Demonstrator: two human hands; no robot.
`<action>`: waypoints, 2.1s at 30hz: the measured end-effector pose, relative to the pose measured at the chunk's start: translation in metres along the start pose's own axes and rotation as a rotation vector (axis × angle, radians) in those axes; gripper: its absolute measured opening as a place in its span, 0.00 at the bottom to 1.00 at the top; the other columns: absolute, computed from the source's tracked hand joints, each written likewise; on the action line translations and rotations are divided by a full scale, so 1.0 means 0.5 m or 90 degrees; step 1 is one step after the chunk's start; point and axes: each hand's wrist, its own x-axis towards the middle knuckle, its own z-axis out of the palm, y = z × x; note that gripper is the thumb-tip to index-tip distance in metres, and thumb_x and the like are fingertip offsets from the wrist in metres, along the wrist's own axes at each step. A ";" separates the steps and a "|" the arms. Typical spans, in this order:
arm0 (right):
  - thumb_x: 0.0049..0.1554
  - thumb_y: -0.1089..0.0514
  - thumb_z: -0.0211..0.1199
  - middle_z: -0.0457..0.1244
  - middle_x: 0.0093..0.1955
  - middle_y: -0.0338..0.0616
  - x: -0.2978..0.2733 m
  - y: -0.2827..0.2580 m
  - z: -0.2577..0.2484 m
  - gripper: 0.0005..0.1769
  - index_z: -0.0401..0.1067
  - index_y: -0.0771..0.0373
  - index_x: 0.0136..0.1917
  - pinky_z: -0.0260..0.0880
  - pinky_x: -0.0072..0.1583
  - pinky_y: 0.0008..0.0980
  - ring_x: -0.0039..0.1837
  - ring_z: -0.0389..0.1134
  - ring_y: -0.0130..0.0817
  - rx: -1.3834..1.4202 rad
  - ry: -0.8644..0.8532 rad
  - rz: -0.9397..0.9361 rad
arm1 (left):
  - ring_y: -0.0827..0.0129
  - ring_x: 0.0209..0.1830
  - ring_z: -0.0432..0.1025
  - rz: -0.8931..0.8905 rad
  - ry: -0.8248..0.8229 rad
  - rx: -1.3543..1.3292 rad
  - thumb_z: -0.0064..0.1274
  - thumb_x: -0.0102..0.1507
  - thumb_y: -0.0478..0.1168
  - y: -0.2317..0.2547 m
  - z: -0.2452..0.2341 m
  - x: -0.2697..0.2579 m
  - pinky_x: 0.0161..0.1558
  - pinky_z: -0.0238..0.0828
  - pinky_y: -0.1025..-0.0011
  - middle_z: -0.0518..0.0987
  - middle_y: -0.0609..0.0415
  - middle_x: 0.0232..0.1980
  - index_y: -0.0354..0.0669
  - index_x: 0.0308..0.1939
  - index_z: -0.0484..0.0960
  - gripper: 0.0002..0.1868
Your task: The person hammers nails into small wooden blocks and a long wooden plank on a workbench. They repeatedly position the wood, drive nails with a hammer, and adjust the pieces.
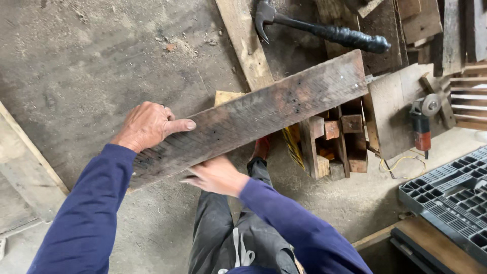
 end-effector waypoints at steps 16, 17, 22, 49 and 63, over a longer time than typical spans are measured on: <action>0.59 0.45 0.66 0.58 0.75 0.56 -0.025 0.291 -0.223 0.33 0.63 0.54 0.75 0.49 0.77 0.56 0.78 0.53 0.60 -0.249 0.158 -0.024 | 0.75 0.09 0.47 -0.063 -0.074 0.004 0.48 0.57 0.80 0.038 -0.026 -0.004 0.18 0.52 0.70 0.53 0.65 0.11 0.48 0.10 0.65 0.42; 0.60 0.45 0.66 0.59 0.75 0.52 -0.016 0.293 -0.232 0.33 0.63 0.53 0.75 0.49 0.79 0.56 0.78 0.55 0.57 -0.220 0.129 -0.023 | 0.75 0.08 0.47 -0.050 -0.054 0.013 0.49 0.55 0.80 0.034 -0.016 -0.006 0.17 0.52 0.70 0.54 0.64 0.09 0.48 0.08 0.66 0.42; 0.54 0.44 0.66 0.64 0.72 0.46 -0.119 0.296 -0.273 0.32 0.70 0.50 0.71 0.51 0.75 0.60 0.74 0.60 0.50 -0.417 0.001 -0.142 | 0.73 0.10 0.46 -0.101 -0.074 -0.033 0.46 0.54 0.82 0.011 0.017 -0.022 0.18 0.46 0.68 0.54 0.65 0.10 0.48 0.09 0.67 0.43; 0.54 0.45 0.68 0.66 0.68 0.44 -0.117 0.336 -0.272 0.22 0.77 0.51 0.61 0.66 0.69 0.53 0.69 0.66 0.52 -0.246 -0.122 0.164 | 0.59 0.20 0.71 -0.230 -0.127 0.339 0.66 0.50 0.68 -0.220 -0.082 -0.334 0.23 0.69 0.65 0.72 0.53 0.24 0.38 0.64 0.64 0.52; 0.54 0.39 0.70 0.66 0.67 0.44 -0.110 0.284 -0.268 0.30 0.75 0.51 0.66 0.60 0.68 0.55 0.67 0.63 0.50 -0.206 -0.025 0.087 | 0.76 0.11 0.53 -0.082 0.187 0.205 0.56 0.51 0.76 0.009 -0.095 -0.245 0.13 0.50 0.77 0.60 0.65 0.18 0.36 0.77 0.60 0.63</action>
